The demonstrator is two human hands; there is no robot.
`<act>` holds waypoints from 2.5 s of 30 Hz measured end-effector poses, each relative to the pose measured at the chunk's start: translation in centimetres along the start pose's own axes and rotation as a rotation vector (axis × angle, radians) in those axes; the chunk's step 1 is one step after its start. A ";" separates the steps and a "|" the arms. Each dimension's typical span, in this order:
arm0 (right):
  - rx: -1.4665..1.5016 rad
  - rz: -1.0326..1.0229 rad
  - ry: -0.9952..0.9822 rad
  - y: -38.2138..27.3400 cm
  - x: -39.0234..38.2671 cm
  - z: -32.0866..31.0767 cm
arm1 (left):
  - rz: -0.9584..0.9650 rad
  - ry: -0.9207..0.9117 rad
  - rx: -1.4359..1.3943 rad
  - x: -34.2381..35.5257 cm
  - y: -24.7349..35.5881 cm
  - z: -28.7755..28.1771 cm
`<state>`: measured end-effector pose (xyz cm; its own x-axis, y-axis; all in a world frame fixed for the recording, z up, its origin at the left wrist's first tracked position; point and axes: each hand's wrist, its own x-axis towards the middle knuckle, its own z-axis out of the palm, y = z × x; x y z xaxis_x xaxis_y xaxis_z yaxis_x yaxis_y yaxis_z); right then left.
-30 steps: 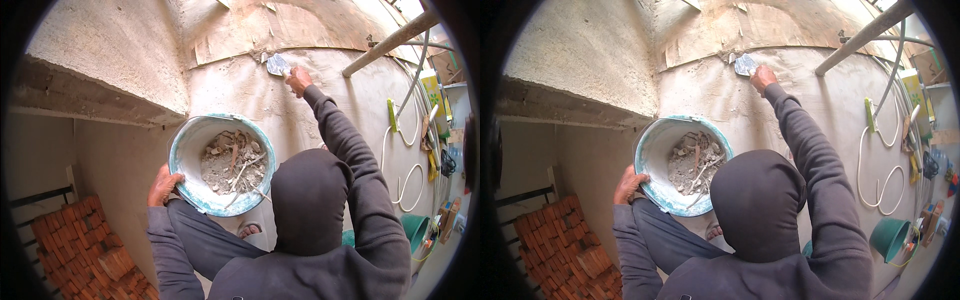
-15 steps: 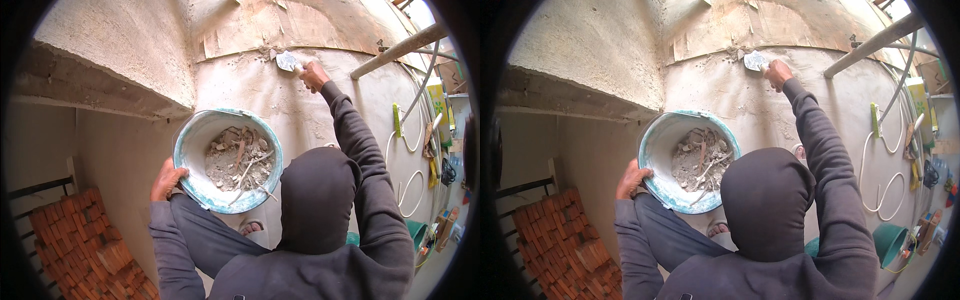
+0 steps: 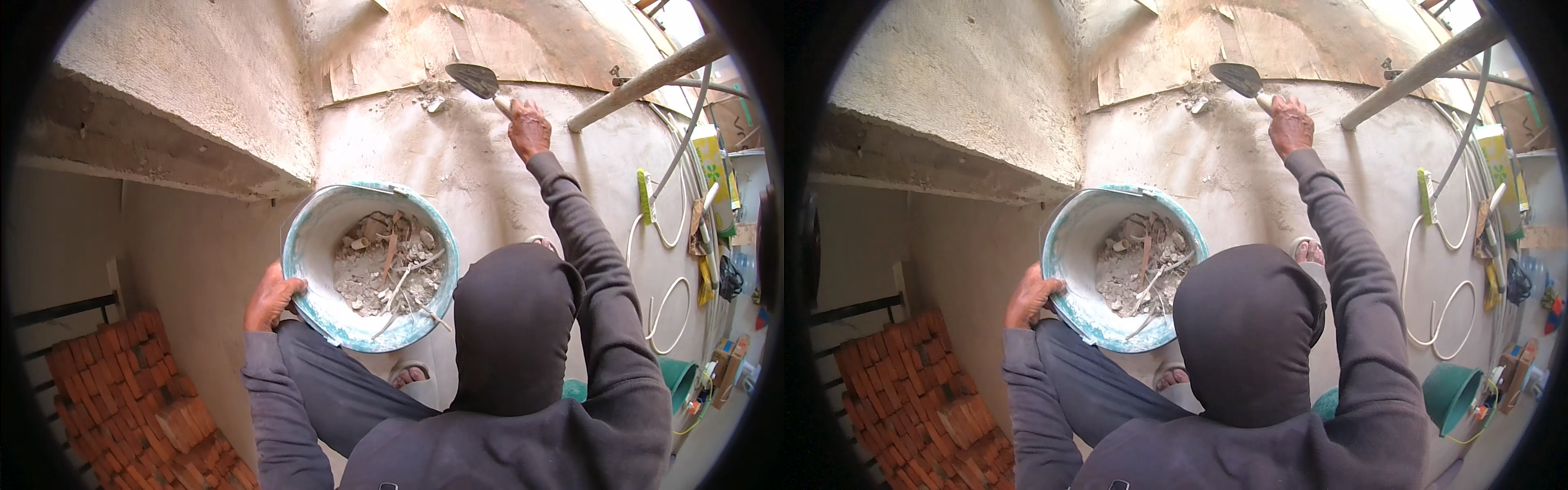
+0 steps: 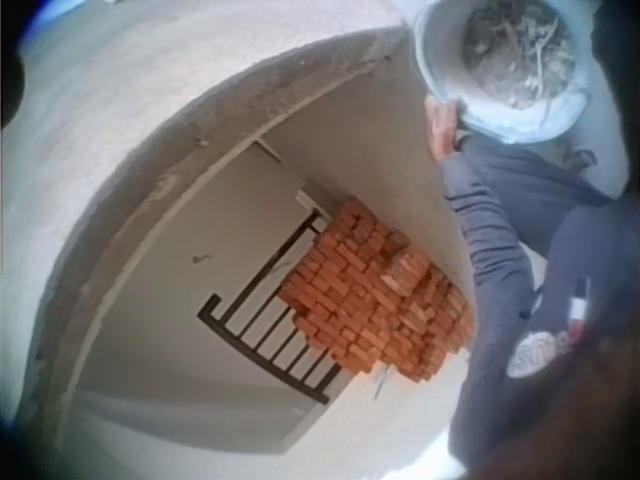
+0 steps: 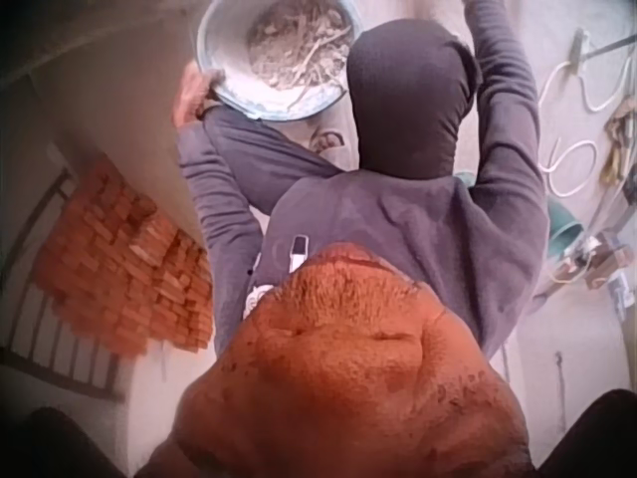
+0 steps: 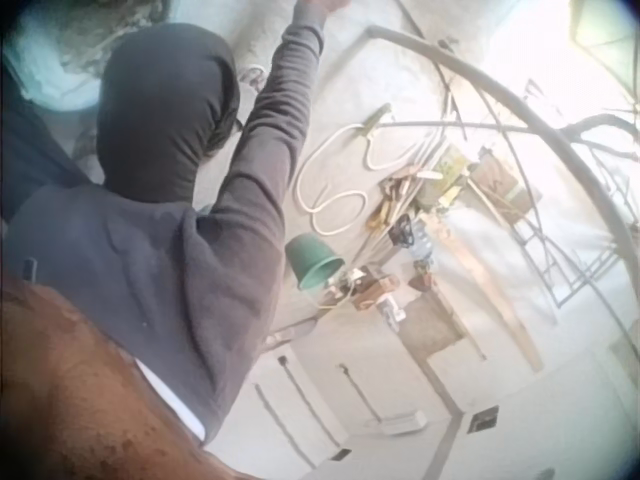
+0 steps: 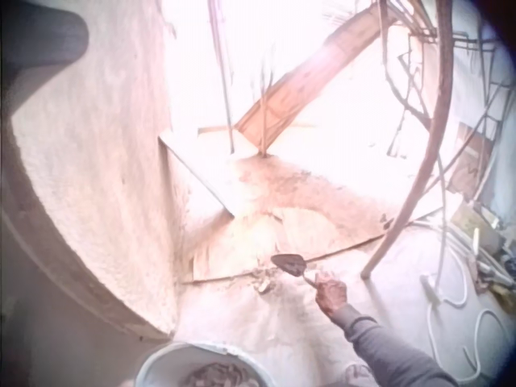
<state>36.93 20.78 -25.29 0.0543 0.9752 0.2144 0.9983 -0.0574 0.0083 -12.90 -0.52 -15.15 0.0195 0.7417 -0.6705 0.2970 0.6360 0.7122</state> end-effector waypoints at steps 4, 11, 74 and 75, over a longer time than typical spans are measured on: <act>-0.037 -0.025 0.003 -1.5 2.8 2.5 | -0.008 0.030 0.020 -0.6 1.1 0.5; -0.012 -0.224 0.047 -1.6 1.0 4.5 | -0.051 0.052 0.059 -0.1 0.3 0.2; 0.012 -0.246 0.026 -1.0 -2.4 2.3 | 0.005 0.077 -0.014 -0.1 -0.4 0.4; -0.008 -0.239 0.019 -0.8 -1.8 2.5 | -0.006 0.086 0.006 -0.1 -0.2 0.4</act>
<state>36.08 19.59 -28.08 -0.1837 0.9572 0.2237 0.9826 0.1726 0.0684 -12.54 -0.81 -15.32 -0.0639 0.7534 -0.6545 0.3024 0.6396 0.7067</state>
